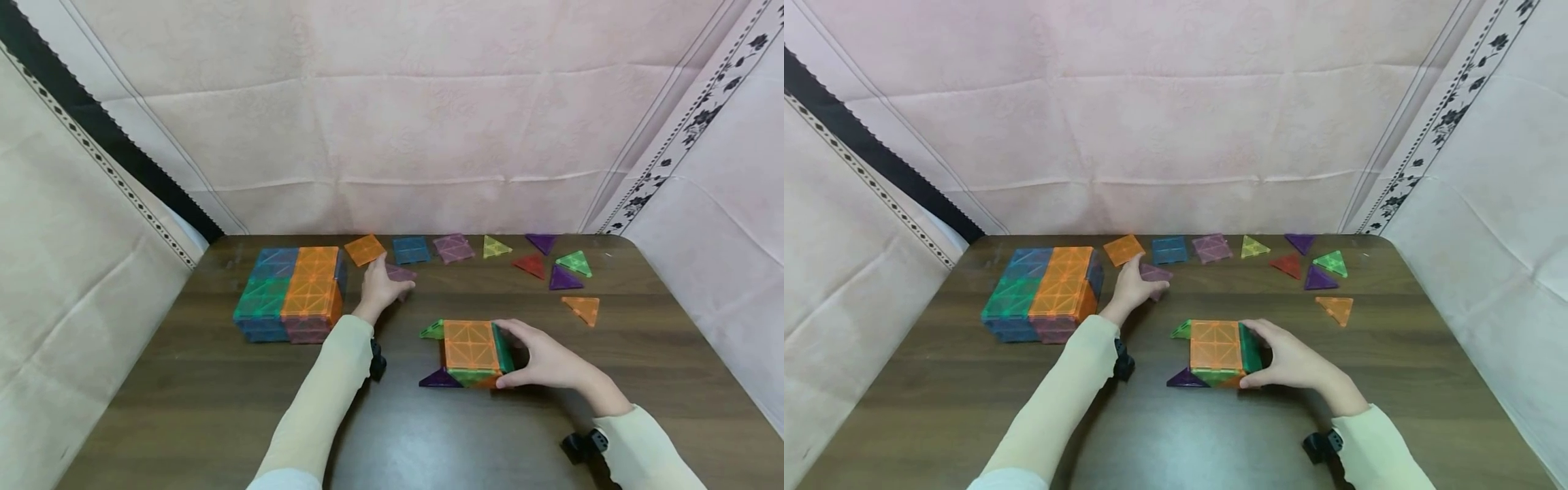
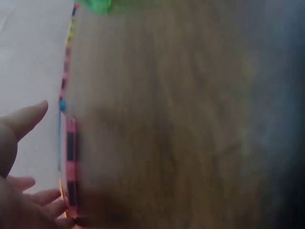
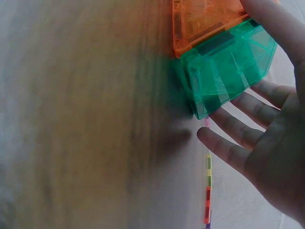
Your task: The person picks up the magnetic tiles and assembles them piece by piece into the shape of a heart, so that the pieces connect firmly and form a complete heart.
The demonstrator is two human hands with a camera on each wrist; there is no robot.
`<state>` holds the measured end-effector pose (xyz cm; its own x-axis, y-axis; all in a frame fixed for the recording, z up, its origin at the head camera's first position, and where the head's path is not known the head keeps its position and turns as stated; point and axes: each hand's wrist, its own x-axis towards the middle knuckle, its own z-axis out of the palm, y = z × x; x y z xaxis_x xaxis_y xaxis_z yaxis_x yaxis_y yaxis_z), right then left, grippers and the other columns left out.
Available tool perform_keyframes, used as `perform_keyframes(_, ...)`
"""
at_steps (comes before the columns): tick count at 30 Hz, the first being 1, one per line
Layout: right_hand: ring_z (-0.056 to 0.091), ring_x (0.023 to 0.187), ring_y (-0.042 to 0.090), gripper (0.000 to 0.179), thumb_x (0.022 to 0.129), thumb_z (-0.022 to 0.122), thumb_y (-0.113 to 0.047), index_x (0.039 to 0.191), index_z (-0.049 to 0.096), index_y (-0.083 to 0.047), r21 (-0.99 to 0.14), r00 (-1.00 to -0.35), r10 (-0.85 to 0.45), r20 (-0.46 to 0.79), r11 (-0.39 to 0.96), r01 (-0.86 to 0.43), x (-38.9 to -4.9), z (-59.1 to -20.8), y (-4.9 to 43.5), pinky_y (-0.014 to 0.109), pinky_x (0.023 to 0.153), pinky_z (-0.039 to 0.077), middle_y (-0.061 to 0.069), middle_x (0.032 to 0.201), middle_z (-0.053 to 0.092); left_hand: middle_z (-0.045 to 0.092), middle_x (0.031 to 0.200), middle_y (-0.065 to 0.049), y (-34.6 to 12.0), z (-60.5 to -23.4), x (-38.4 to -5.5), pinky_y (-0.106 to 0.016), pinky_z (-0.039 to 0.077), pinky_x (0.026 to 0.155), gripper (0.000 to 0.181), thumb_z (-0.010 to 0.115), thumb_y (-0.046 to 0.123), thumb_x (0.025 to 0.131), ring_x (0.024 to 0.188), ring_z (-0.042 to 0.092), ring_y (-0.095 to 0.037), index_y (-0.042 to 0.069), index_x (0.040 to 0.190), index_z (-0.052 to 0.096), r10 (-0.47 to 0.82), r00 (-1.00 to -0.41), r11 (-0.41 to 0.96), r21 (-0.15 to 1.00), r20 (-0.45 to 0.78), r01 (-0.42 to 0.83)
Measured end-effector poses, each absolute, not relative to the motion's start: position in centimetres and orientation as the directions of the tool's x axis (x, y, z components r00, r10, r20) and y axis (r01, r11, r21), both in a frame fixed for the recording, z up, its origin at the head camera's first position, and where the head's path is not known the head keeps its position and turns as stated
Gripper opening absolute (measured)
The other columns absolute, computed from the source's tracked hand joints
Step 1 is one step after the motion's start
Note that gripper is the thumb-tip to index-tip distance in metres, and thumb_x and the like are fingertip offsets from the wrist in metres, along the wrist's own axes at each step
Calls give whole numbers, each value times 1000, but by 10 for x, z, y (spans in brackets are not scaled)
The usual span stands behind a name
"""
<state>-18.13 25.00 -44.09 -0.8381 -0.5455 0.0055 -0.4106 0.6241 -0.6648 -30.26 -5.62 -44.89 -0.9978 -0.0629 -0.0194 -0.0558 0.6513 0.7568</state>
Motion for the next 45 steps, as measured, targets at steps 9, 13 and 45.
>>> perform_keyframes(9,51,122,31,96,70,85,-43,143,38,-3,-683,-833,-553,1,608,-404,-183,-440,248,50,97,45,12,135,50,48,140,-17,-62,-453,-305,-51,33,107,96,85,34,73,131,39,-39,9,150,33,-34,-998,761,646,-53,-60)
perform_keyframes(13,51,122,31,96,70,84,-45,143,38,-4,-681,-833,-554,-2,610,-404,-184,-441,248,50,97,45,12,135,50,51,135,-19,-64,-453,-306,-51,35,104,92,84,33,74,124,44,-39,9,149,35,-12,-998,783,621,-54,-43)
perform_keyframes(45,53,119,31,96,70,85,-43,143,38,-2,-679,-838,-546,-1,616,-401,-184,-442,251,45,95,48,13,134,50,21,145,-11,-70,-436,-208,-31,43,94,107,74,-8,69,115,48,-18,11,155,14,737,-675,367,842,-5,395)
